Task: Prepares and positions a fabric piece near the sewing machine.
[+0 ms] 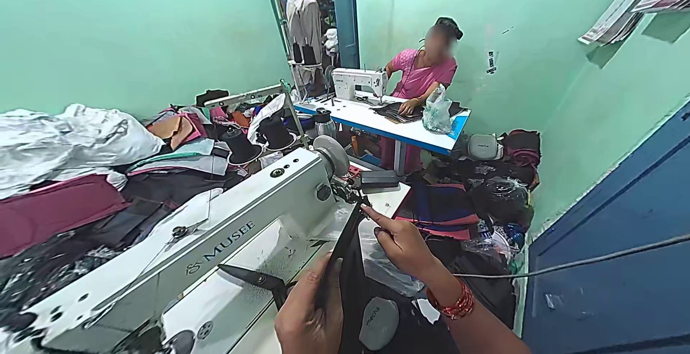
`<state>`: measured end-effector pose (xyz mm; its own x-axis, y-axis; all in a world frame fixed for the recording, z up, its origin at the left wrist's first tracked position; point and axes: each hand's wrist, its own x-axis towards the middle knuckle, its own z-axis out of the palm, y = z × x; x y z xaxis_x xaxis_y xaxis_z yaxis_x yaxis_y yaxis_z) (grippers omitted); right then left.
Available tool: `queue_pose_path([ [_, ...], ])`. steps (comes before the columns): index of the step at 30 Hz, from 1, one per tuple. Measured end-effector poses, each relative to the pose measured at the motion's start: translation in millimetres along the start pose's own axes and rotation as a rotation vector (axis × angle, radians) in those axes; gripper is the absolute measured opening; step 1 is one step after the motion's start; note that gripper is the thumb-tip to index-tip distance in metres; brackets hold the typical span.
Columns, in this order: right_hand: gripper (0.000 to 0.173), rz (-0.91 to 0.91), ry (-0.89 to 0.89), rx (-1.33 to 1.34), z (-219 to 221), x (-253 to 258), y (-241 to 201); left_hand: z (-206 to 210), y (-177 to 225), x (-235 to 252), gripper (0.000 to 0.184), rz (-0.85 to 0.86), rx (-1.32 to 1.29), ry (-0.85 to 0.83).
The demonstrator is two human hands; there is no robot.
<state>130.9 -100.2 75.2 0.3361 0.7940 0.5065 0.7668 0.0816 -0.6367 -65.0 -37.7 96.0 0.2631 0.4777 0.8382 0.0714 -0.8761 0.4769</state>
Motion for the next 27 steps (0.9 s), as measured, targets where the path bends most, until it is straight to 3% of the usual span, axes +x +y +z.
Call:
queue_pose_path([
  [3, 0.049, -0.002, 0.048, 0.023, 0.8, 0.1, 1.4, 0.8, 0.2, 0.9, 0.021, -0.002, 0.004, 0.011],
  [7, 0.036, 0.05, 0.241, 0.067, 11.6, 0.4, 1.9, -1.4, -2.3, -1.8, 0.02, 0.0, -0.032, 0.042],
  [12, 0.04, 0.101, 0.211, 0.215, 23.7, -1.8, 3.8, -3.6, -1.9, -0.3, 0.019, -0.023, -0.073, 0.039],
  [21, 0.022, 0.086, 0.281, 0.229, 35.0, 2.9, 4.2, -5.6, -1.6, -5.6, 0.018, -0.034, -0.136, -0.026],
  [27, 0.018, 0.115, 0.268, 0.273, 35.7, 2.6, 7.3, -10.7, -0.2, -6.3, 0.018, -0.055, -0.15, -0.05],
])
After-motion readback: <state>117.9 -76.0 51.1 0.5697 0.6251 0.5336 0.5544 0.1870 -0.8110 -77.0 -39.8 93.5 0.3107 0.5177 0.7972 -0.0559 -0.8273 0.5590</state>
